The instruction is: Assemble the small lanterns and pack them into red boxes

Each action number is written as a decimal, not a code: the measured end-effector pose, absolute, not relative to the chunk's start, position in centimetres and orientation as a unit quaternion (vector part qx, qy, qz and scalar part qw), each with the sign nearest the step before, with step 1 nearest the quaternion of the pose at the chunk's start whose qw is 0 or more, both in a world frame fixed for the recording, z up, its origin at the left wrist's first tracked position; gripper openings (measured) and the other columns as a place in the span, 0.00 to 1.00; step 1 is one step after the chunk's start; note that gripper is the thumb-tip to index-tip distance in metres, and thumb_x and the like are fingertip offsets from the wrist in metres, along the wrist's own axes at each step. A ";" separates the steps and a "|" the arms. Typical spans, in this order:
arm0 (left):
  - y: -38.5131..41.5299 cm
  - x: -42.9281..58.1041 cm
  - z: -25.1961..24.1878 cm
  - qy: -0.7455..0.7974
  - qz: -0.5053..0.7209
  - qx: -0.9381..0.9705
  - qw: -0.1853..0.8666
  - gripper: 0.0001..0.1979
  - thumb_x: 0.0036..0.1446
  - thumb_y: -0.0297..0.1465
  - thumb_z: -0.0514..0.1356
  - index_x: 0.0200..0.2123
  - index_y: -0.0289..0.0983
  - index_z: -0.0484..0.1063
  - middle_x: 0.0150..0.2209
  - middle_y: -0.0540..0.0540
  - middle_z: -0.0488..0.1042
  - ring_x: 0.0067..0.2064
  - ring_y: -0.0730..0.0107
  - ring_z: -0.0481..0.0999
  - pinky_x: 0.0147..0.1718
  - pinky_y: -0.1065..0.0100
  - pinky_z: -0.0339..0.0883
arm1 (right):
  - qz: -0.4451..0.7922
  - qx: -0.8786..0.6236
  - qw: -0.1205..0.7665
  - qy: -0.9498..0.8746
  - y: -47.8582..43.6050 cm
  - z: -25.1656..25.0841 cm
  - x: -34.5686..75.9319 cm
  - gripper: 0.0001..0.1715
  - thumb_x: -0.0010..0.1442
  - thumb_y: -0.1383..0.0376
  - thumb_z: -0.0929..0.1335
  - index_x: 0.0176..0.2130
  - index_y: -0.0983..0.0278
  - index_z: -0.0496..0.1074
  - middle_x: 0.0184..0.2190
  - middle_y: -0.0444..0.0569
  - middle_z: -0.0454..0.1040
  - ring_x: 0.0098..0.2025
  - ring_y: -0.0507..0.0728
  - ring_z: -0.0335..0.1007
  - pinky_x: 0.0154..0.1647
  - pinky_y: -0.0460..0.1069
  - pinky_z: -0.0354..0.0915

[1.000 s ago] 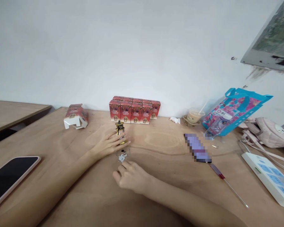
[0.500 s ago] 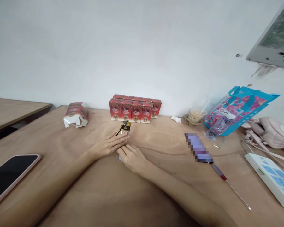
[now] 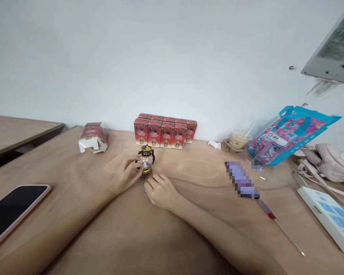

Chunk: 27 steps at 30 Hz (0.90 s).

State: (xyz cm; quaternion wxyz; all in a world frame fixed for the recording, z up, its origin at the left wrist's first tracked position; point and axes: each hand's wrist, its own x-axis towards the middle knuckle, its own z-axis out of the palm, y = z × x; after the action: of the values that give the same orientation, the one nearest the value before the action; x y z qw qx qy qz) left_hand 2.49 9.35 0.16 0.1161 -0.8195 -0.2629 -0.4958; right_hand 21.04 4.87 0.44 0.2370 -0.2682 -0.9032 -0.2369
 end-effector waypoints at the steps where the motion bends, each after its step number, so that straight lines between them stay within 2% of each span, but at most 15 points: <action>1: 9.4 2.5 0.1 -0.276 -0.510 -0.807 0.112 0.12 0.56 0.23 0.57 0.43 0.39 0.64 0.44 0.42 0.66 0.51 0.63 0.70 0.47 0.60 0.71 | -0.230 -0.276 0.232 -0.904 4.9 0.4 21.0 0.09 0.60 0.70 0.63 0.28 0.65 0.67 0.24 0.47 0.69 0.30 0.56 0.60 0.31 0.50 0.51; 6: 9.8 2.3 0.2 -0.348 -0.534 -0.765 0.093 0.21 0.51 0.32 0.64 0.47 0.39 0.60 0.45 0.42 0.62 0.52 0.58 0.67 0.49 0.52 0.69 | -0.180 -0.317 0.215 -0.906 4.9 0.5 21.1 0.06 0.59 0.70 0.64 0.31 0.65 0.69 0.32 0.49 0.72 0.36 0.57 0.62 0.35 0.51 0.55; 9: 10.2 2.2 -0.1 -0.365 -0.538 -0.756 0.072 0.24 0.50 0.34 0.65 0.48 0.39 0.59 0.47 0.41 0.62 0.54 0.56 0.66 0.49 0.52 0.70 | -0.158 -0.328 0.207 -0.908 5.0 0.6 21.1 0.06 0.60 0.70 0.63 0.34 0.66 0.70 0.35 0.50 0.72 0.38 0.57 0.62 0.37 0.51 0.56; 12: 10.7 2.3 -0.7 -0.370 -0.550 -0.748 -0.017 0.29 0.51 0.38 0.64 0.52 0.39 0.56 0.50 0.41 0.62 0.53 0.56 0.68 0.46 0.57 0.72 | -0.145 -0.335 0.200 -0.909 5.0 0.6 21.2 0.07 0.61 0.69 0.63 0.35 0.66 0.70 0.36 0.51 0.72 0.39 0.57 0.62 0.39 0.51 0.57; 14: 11.0 2.2 -1.0 -0.392 -0.534 -0.743 -0.095 0.32 0.49 0.41 0.64 0.53 0.38 0.55 0.50 0.41 0.65 0.50 0.58 0.72 0.45 0.58 0.72 | -0.137 -0.340 0.199 -0.909 5.0 0.7 21.2 0.06 0.61 0.69 0.63 0.36 0.65 0.70 0.37 0.51 0.71 0.40 0.58 0.62 0.39 0.51 0.57; 17: 11.6 2.2 -1.0 -0.411 -0.483 -0.746 -0.204 0.29 0.47 0.42 0.65 0.49 0.36 0.60 0.45 0.42 0.72 0.44 0.59 0.75 0.42 0.57 0.73 | -0.124 -0.350 0.205 -0.906 5.0 0.8 21.2 0.07 0.62 0.68 0.62 0.36 0.65 0.70 0.38 0.52 0.71 0.40 0.58 0.63 0.40 0.51 0.59; 21: 12.2 2.3 -0.9 -0.371 -0.473 -0.746 -0.287 0.23 0.49 0.40 0.64 0.44 0.35 0.64 0.43 0.41 0.74 0.46 0.59 0.75 0.43 0.57 0.72 | -0.114 -0.366 0.234 -0.893 5.3 0.9 21.1 0.09 0.63 0.67 0.61 0.36 0.65 0.69 0.40 0.53 0.72 0.41 0.58 0.64 0.41 0.52 0.60; 27: 12.4 2.7 -0.4 -0.345 -0.446 -0.771 -0.296 0.20 0.52 0.40 0.61 0.45 0.35 0.65 0.46 0.40 0.74 0.49 0.57 0.74 0.48 0.54 0.69 | -0.081 -0.322 0.412 -0.849 3.7 1.0 21.8 0.11 0.64 0.66 0.59 0.41 0.66 0.68 0.41 0.56 0.71 0.43 0.58 0.67 0.43 0.54 0.64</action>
State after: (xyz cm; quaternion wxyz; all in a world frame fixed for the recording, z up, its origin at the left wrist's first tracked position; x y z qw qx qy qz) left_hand 2.69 12.36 -0.44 -0.2959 -0.7712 -0.3451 -0.4456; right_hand 21.83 3.74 1.05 0.4116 -0.3217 -0.8488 -0.0812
